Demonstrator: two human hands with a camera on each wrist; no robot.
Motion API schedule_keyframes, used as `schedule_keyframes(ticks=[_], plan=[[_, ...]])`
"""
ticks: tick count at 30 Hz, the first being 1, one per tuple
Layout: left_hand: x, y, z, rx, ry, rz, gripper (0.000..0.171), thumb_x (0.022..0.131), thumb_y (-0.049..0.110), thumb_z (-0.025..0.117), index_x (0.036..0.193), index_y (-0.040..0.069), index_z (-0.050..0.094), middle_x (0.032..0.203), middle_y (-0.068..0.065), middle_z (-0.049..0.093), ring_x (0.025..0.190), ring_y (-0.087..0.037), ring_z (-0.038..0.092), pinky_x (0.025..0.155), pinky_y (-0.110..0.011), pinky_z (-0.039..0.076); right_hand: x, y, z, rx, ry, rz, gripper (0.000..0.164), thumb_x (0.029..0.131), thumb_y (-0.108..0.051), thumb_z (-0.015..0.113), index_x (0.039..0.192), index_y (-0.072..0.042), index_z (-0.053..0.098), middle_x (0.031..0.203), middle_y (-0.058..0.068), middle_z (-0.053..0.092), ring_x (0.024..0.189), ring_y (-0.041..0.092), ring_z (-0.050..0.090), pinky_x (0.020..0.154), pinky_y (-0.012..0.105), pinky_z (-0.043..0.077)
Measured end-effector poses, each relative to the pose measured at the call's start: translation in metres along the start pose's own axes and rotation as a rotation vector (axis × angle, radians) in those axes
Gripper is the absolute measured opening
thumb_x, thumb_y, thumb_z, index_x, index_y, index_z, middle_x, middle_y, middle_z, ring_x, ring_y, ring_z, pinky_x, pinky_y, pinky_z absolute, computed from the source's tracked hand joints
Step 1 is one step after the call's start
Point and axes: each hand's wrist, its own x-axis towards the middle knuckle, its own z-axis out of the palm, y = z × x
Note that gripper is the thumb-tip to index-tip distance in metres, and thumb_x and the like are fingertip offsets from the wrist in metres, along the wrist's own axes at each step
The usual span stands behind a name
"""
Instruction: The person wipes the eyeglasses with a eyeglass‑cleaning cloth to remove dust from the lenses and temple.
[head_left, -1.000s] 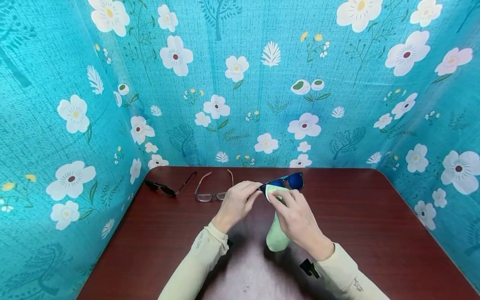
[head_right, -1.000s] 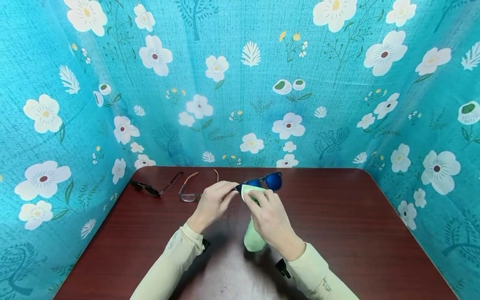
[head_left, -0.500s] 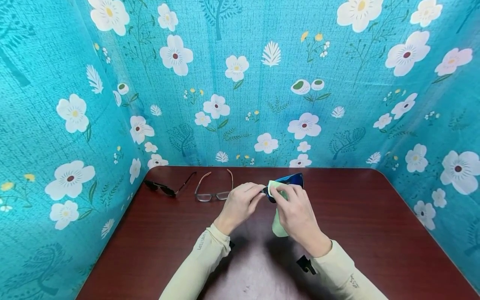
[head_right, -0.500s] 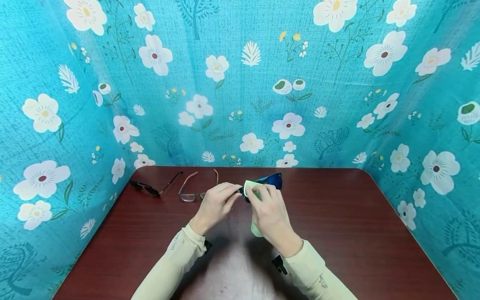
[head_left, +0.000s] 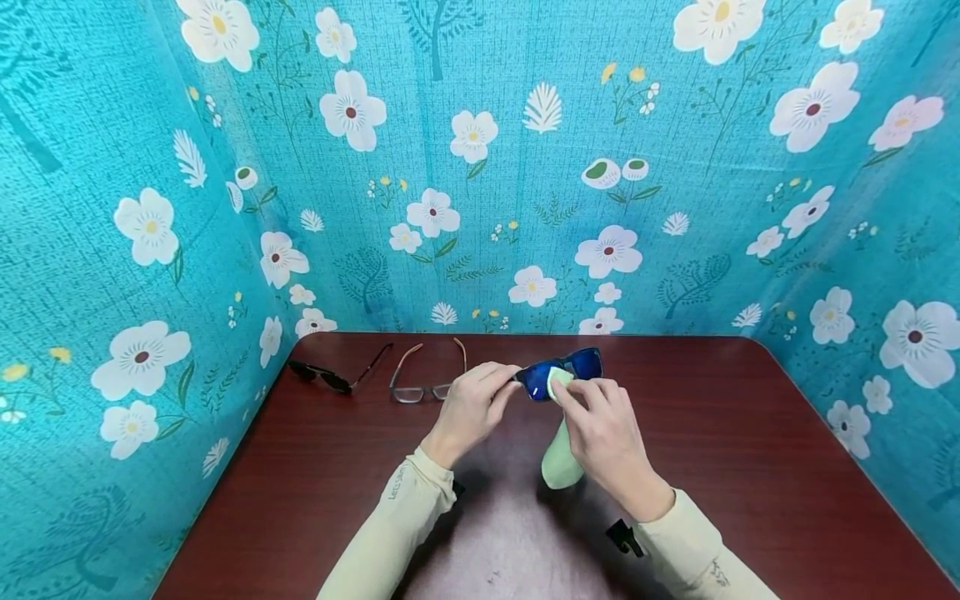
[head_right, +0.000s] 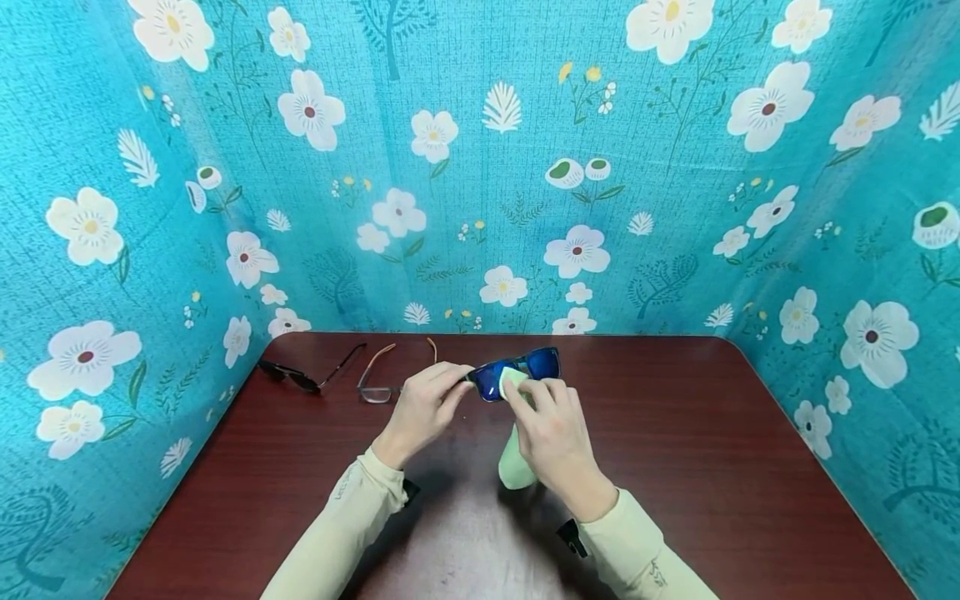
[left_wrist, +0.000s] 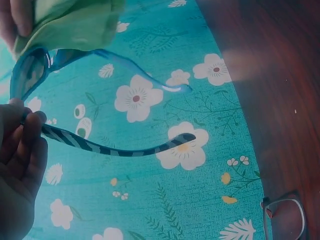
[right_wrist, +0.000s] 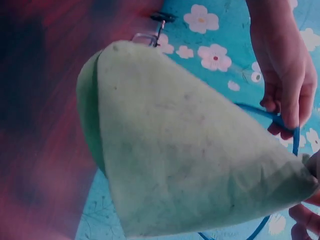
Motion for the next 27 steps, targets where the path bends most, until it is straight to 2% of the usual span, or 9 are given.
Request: schedule_keyframes(ticks=[3,7,14,17,21,27], plan=[[0.000,0.000,0.001,-0.010,-0.010,0.034,0.023,0.080,0.010,0.064,0.102,0.008,0.062,0.091,0.001,0.060,0.085,-0.008,0.055,0.077,-0.020,0.043,0.002,0.005,-0.002,-0.009,0.002,0.051,0.030,0.088,-0.013,0.041,0.106,-0.006,0.064,0.089,0.011,0.055,0.078,0.031,0.046,0.055,0.041,0.034],[0.000,0.001,0.004,-0.018,-0.012,0.054,0.021,0.081,0.011,0.062,0.102,0.007,0.062,0.091,0.001,0.061,0.085,-0.009,0.055,0.078,-0.020,0.043,0.007,0.003,-0.001,-0.002,0.000,0.077,0.030,0.085,-0.010,0.042,0.104,-0.004,0.064,0.088,0.011,0.055,0.078,0.032,0.046,0.057,0.042,0.034],[-0.001,0.005,0.009,0.002,-0.001,0.052,0.020,0.085,0.013,0.058,0.103,0.006,0.062,0.092,-0.001,0.061,0.085,-0.010,0.056,0.078,-0.021,0.043,0.011,-0.017,0.006,0.044,0.021,-0.024,0.030,0.089,-0.011,0.039,0.104,-0.003,0.064,0.085,0.011,0.053,0.075,0.030,0.046,0.058,0.041,0.036],[-0.002,0.004,0.009,-0.017,0.019,0.030,0.020,0.085,0.013,0.058,0.103,0.007,0.063,0.092,-0.001,0.061,0.085,-0.010,0.056,0.077,-0.020,0.044,0.010,-0.020,0.007,0.046,0.035,-0.039,0.030,0.090,-0.011,0.039,0.104,-0.004,0.065,0.083,0.010,0.053,0.073,0.029,0.046,0.058,0.040,0.035],[-0.003,0.001,0.007,-0.058,0.030,0.004,0.020,0.084,0.012,0.060,0.103,0.008,0.062,0.092,0.000,0.060,0.085,-0.007,0.055,0.076,-0.020,0.044,0.007,-0.017,0.006,0.042,0.041,-0.032,0.030,0.090,-0.014,0.040,0.105,-0.006,0.064,0.084,0.009,0.053,0.074,0.028,0.046,0.056,0.039,0.034],[-0.005,-0.004,0.005,-0.059,0.022,0.026,0.021,0.082,0.010,0.061,0.103,0.008,0.062,0.094,0.000,0.061,0.088,-0.008,0.054,0.078,-0.020,0.043,0.005,-0.006,0.002,0.010,0.056,-0.038,0.028,0.090,-0.016,0.043,0.106,-0.006,0.064,0.083,0.009,0.054,0.073,0.029,0.046,0.053,0.038,0.034]])
